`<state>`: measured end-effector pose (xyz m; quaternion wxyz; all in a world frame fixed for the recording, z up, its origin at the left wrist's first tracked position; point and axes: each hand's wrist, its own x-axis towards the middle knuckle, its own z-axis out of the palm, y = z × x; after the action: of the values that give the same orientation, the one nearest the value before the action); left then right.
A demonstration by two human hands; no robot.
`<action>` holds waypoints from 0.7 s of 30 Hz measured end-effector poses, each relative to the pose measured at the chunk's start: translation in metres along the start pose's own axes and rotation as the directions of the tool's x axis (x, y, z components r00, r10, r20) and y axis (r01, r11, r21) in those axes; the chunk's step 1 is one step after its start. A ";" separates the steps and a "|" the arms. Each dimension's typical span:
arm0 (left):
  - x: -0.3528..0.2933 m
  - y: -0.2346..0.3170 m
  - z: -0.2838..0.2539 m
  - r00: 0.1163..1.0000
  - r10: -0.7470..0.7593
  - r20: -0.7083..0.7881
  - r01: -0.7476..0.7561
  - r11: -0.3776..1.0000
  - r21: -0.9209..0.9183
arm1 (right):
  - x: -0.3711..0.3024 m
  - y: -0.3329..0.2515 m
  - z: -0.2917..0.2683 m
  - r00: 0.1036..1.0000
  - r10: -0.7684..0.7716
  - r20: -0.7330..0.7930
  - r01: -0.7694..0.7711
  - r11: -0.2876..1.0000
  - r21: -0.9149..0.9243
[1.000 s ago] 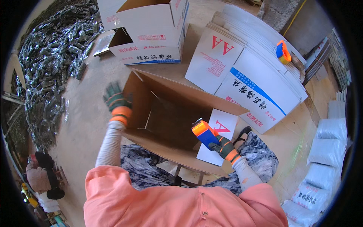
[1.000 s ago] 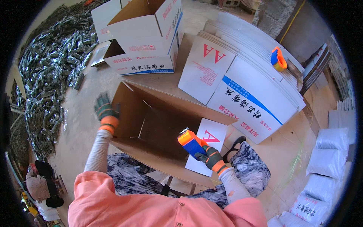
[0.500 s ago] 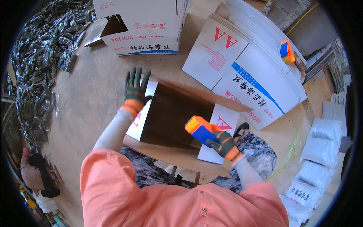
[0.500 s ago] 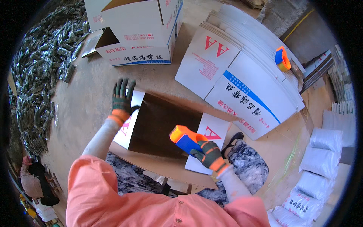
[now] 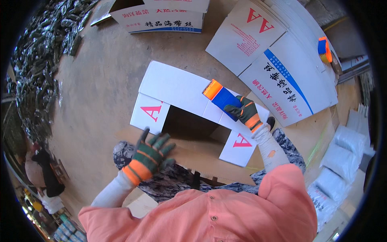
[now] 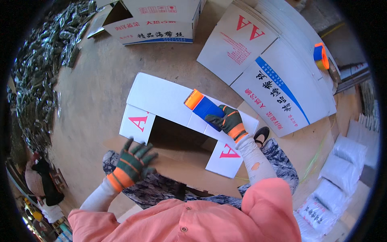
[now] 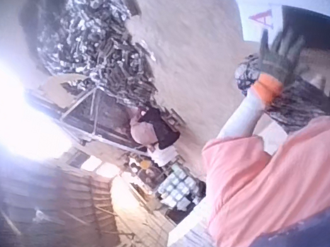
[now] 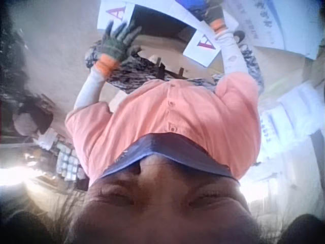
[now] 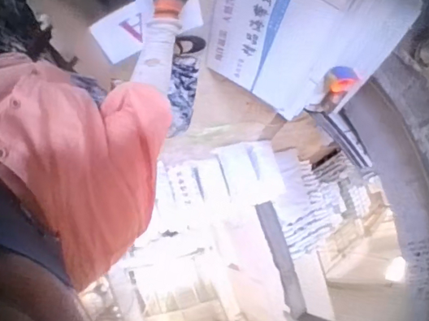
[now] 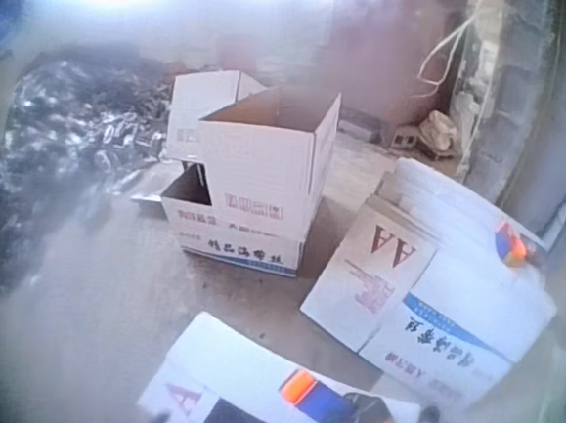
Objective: The person assembles cardboard boxes by hand and with a tape dispenser, folding the flaps and applying tape to the bottom.
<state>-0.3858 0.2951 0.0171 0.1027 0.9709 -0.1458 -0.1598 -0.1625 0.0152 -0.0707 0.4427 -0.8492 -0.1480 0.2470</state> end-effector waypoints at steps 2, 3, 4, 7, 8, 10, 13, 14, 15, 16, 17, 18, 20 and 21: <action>0.038 -0.011 -0.014 0.967 0.034 -0.253 -0.016 0.997 0.069 | 0.005 -0.005 -0.002 0.999 -0.052 0.003 0.052 0.999 -0.006; 0.059 -0.020 -0.015 0.973 0.029 -0.227 -0.008 0.996 0.092 | 0.008 -0.008 0.000 1.000 -0.022 0.019 0.021 0.998 0.059; 0.085 -0.035 0.007 0.955 0.014 -0.296 0.004 0.998 0.062 | 0.011 -0.009 0.001 0.999 0.016 0.034 -0.019 0.993 0.118; 0.137 -0.060 0.084 0.934 -0.114 -0.338 0.118 0.993 -0.008 | 0.011 -0.024 -0.001 0.994 0.112 0.009 -0.113 0.991 0.078; 0.142 -0.060 0.086 0.926 -0.130 -0.354 0.131 0.991 -0.021 | 0.004 -0.035 -0.006 0.995 0.049 0.084 -0.053 0.997 0.049; 0.146 -0.060 0.088 0.917 -0.125 -0.379 0.113 0.992 -0.052 | -0.013 -0.023 0.005 0.989 -0.083 0.120 0.053 0.971 0.234; 0.144 -0.062 0.086 0.849 -0.107 -0.518 0.054 0.992 -0.117 | -0.031 0.007 0.025 0.970 -0.007 0.243 -0.018 0.995 0.099; 0.137 -0.057 0.091 0.814 -0.207 -0.543 0.057 0.958 -0.280 | -0.039 0.008 0.022 0.964 0.096 0.249 -0.147 0.970 0.194; 0.129 -0.041 0.090 0.777 -0.311 -0.547 0.056 0.900 -0.432 | -0.040 0.027 0.023 0.975 -0.103 0.196 0.059 0.974 0.220; 0.115 -0.022 0.093 0.777 -0.517 -0.358 0.202 0.744 -0.637 | -0.041 0.031 0.024 0.955 0.000 0.297 -0.107 0.932 0.345; 0.106 -0.003 0.095 0.743 -0.656 -0.132 0.327 0.528 -0.783 | -0.045 0.032 0.023 0.915 0.097 0.391 -0.277 0.856 0.436; 0.104 0.009 0.085 0.742 -0.611 0.276 0.414 0.093 -0.905 | -0.046 0.034 0.023 0.940 0.033 0.338 -0.171 0.906 0.388; 0.100 0.029 0.078 0.769 -0.341 0.540 0.343 -0.493 -0.800 | -0.048 0.041 0.021 0.963 -0.116 0.245 0.048 0.963 0.265; 0.102 0.030 0.077 0.781 -0.291 0.552 0.331 -0.557 -0.762 | -0.048 0.043 0.020 0.960 -0.117 0.255 0.051 0.966 0.254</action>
<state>-0.3266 0.2227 -0.0758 0.7880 0.4190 0.3816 -0.2405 -0.2119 -0.0177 -0.1021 0.5303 -0.7397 -0.2110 0.3566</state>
